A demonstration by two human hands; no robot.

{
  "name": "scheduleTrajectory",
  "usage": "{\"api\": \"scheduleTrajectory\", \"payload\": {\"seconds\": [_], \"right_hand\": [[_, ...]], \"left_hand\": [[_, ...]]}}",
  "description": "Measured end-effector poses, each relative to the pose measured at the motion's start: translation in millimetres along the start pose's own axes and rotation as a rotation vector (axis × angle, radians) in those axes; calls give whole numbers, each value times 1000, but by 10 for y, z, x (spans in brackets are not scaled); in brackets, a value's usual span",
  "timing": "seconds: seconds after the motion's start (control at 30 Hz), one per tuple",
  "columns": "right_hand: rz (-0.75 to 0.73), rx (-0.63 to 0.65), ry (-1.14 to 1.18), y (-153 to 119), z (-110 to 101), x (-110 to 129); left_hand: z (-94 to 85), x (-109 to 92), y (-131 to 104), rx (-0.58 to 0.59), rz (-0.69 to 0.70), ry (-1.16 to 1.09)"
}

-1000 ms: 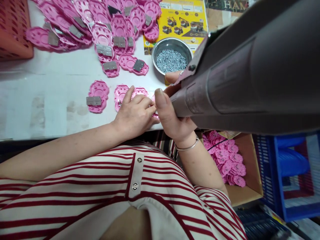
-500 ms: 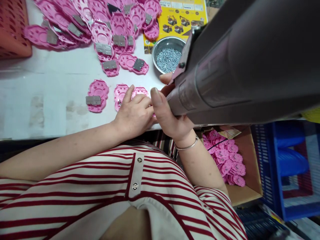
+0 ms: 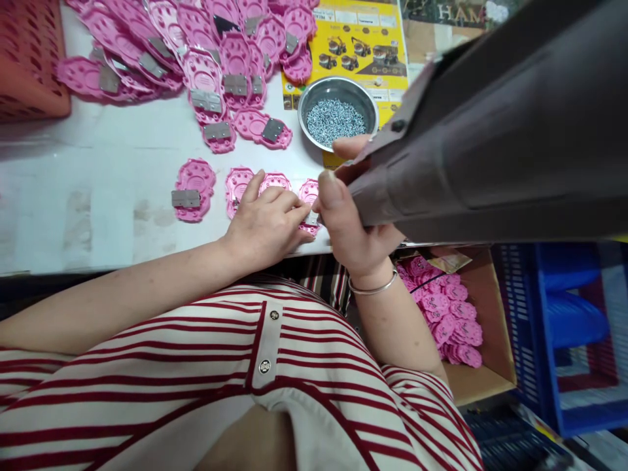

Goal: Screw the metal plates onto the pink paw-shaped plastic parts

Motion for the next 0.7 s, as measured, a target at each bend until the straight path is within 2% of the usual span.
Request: {"api": "scheduleTrajectory", "payload": {"seconds": [0.13, 0.23, 0.33, 0.47, 0.63, 0.7], "right_hand": [[-159, -192, 160, 122, -91, 350], [-232, -241, 275, 166, -103, 490], [-250, -227, 349, 162, -114, 570], [-97, -201, 391, 108, -131, 542], [152, -59, 150, 107, 10, 441], [224, -27, 122, 114, 57, 424]], "left_hand": [[-78, 45, -10, -31, -30, -85], [-146, 69, -15, -77, -45, -257], [-156, 53, -7, -83, -28, -413], [-134, 86, -6, -87, -56, -471], [-150, 97, -38, -113, -51, -475], [-170, 81, -57, -129, -36, -454]]}}
Point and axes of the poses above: each hand's wrist, its own y-axis towards the middle knuckle, its own z-axis out of the palm, x = y × z, the point moved 10 cm from there along y, towards the middle knuckle, and after that the axes turned 4 degrees about -z, right-handed, at the moved point
